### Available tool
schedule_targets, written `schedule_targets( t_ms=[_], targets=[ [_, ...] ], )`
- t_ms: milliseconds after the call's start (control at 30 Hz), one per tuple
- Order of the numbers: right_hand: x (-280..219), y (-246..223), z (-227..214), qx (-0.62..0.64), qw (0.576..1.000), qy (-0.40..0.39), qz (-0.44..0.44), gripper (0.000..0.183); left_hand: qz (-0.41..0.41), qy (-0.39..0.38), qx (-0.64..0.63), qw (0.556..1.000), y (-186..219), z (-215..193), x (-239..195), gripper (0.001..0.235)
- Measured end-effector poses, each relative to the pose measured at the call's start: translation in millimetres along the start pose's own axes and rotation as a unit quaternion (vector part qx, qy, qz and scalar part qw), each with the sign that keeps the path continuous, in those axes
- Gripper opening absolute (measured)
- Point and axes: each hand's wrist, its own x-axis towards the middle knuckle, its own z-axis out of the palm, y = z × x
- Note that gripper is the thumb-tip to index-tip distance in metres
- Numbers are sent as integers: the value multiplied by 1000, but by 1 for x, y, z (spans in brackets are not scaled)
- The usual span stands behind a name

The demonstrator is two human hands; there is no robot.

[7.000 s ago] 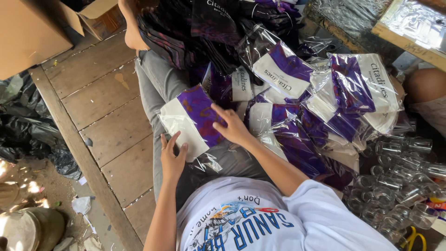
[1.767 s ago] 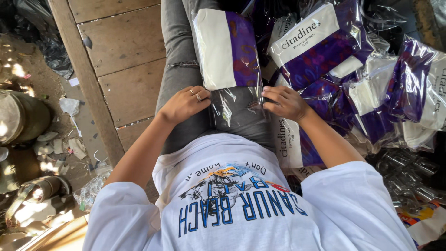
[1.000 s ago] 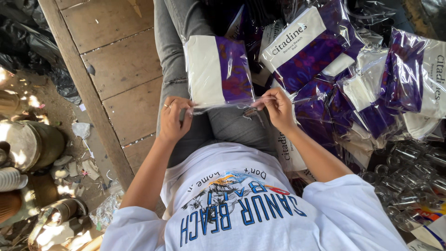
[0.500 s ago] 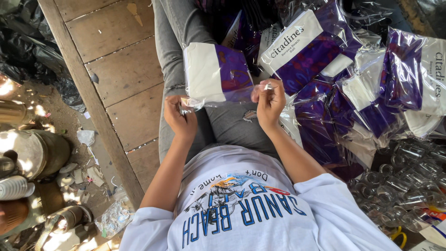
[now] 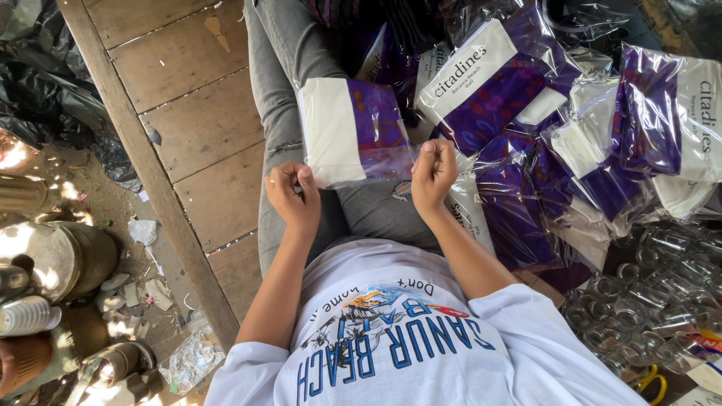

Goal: The person sits on the floor and repeatedly places white folded items into clear plastic bags with purple branding. They seal the bags by hand and stack them on their lap.

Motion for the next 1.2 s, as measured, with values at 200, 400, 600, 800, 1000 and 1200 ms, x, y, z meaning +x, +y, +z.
schedule_targets(
  t_ms=[200,400,600,800,1000,1200],
  targets=[
    [2,14,-1,-79,996,14,-33,23,26,-65,64,995,-19,3,-6,30],
    [-12,21,-10,-195,971,-29,134,26,-77,-214,189,955,15,-7,9,25],
    [-12,25,-15,-241,938,-121,219,36,-243,-365,225,870,18,-6,14,36],
    [-16,58,-17,-263,867,-203,370,35,-275,-390,229,849,0,0,9,37],
    [-10,60,-16,-258,872,-218,355,37,-265,-372,208,865,5,-3,12,36],
    [-19,81,-20,-267,859,-246,362,50,-290,-344,112,886,29,-9,35,30]
  ],
)
